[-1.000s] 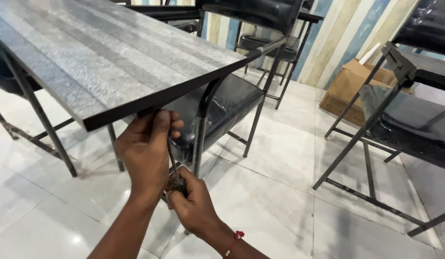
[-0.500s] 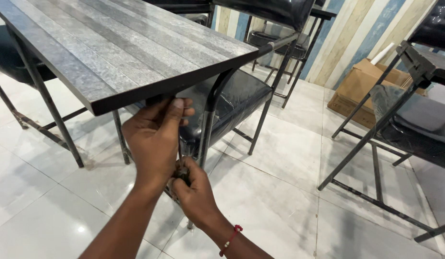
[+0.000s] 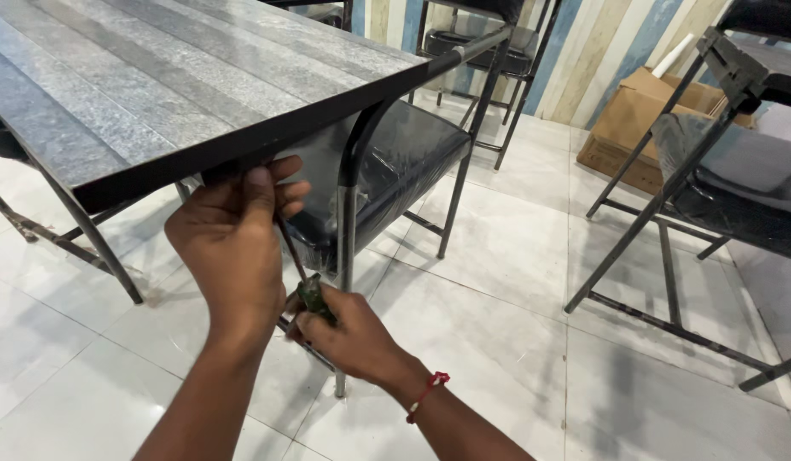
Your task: The person uses a screwdriver to attach a tabletop to a chair frame, then flips the chair to tighten additional screws underneath. The chair remains wrapped in plastic throughout the process.
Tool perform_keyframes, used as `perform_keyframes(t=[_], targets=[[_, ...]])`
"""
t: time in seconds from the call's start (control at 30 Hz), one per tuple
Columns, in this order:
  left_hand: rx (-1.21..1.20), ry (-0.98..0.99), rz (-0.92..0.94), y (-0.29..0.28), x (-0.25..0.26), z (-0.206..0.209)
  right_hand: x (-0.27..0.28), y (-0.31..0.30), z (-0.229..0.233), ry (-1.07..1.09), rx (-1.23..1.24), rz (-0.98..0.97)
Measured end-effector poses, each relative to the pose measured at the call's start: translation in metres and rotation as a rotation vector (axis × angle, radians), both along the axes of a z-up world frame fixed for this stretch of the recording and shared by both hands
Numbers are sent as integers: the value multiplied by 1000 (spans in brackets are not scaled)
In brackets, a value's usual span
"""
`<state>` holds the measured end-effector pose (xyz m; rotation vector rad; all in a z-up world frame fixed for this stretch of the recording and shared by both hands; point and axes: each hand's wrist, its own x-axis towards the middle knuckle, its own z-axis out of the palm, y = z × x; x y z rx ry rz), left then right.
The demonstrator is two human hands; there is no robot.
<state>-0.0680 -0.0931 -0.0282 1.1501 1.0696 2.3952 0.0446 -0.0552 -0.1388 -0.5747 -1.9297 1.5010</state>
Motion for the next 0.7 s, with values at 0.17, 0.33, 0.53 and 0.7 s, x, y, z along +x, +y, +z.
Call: perform_keyframes(t=[0.17,0.33,0.53,0.7], targets=[[19,10,-23,-3,3,-1,4,-2,-8,57,519,-427],[-62,35,-52,-13,-3,8,19,-3,-11,193,368,-209],[-213,106,-165,-30,-28,24,40,-14,-5,235,253,-124],[-235,18,-197,-30,-27,22,30,-34,-4,263,206,-348]])
